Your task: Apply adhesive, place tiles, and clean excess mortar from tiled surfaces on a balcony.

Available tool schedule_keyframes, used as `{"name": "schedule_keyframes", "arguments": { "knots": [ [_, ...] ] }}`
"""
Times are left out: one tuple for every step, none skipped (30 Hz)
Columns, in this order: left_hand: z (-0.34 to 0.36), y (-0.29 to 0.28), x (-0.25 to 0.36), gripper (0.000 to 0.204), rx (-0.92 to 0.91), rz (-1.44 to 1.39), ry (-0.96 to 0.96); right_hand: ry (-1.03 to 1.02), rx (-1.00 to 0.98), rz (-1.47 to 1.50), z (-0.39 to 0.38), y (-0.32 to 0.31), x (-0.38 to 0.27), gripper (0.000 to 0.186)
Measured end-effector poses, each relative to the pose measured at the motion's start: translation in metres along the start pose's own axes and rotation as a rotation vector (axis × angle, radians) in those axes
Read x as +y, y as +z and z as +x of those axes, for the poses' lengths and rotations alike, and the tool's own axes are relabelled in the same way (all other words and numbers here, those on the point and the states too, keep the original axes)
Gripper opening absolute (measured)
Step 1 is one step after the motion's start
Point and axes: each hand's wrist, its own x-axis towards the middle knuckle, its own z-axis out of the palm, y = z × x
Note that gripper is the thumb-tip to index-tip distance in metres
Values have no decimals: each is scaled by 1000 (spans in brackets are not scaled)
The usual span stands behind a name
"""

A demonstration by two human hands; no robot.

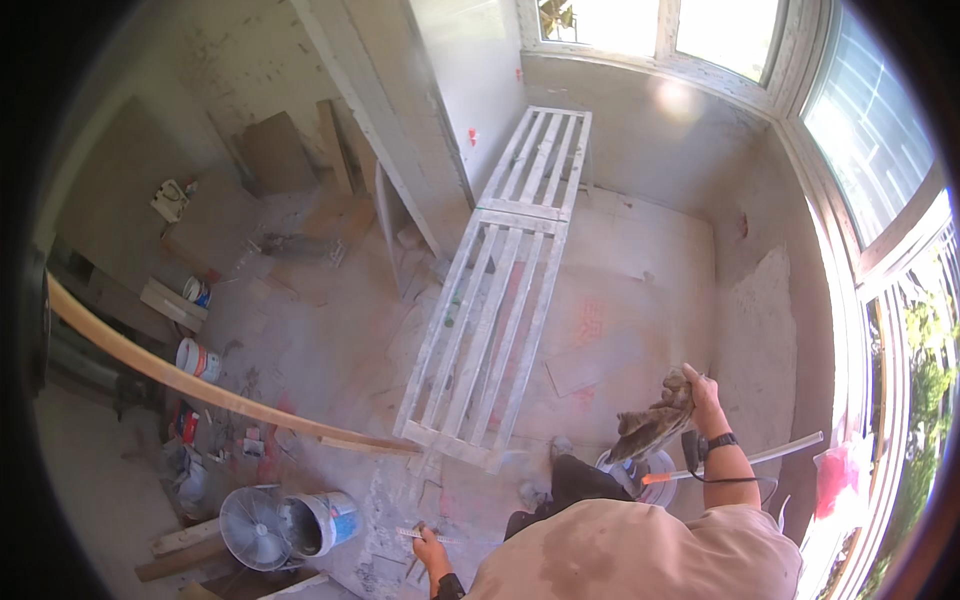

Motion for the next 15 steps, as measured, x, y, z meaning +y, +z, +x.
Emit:
{"name": "schedule_keyframes", "arguments": {
  "knots": [
    [-9, -4, 11, 33, 23, 3, -44, 62, 32, 101, -9, 4, 1, 33],
    [-21, -10, 17, 34, 48, 8, -95, 34, -40, 95, -10, -1, 4, 38],
    [-26, -14, 15, 34, 76, -2, -117, 39, -62, 67, -13, 2, 0, 38],
    [-26, -20, 10, 34, 136, 34, -23, 93, -128, 130, -15, 8, -3, 41],
    [-27, -24, 6, 34, 196, 73, 71, 150, -192, 194, -14, 14, -8, 44],
    [-25, -25, 8, 34, 213, 69, 57, 155, -205, 176, -11, 19, -11, 44],
    [-20, -22, 12, 35, 265, 71, 49, 112, -245, 191, -3, 28, -17, 43],
    [-15, -20, 15, 35, 316, 74, 42, 68, -284, 209, 6, 39, -22, 43],
    [-9, -18, 18, 35, 323, 65, 37, 63, -293, 201, 19, 51, -24, 43],
    [-4, -15, 26, 36, 267, 94, 24, 72, -348, 187, 31, 62, -27, 43],
    [1, -8, 34, 36, 207, 124, 13, 80, -399, 175, 43, 71, -33, 43],
    [1, -4, 46, 36, 207, 122, 13, 86, -366, 156, 49, 89, -35, 44],
    [1, 0, 68, 36, 174, 106, -23, 64, -368, 170, 51, 99, -41, 44],
    [3, 7, 89, 35, 138, 91, -56, 38, -339, 133, 56, 107, -48, 45],
    [5, 11, 94, 35, 172, 111, 13, 23, -315, 93, 65, 124, -53, 45]
  ]
}}
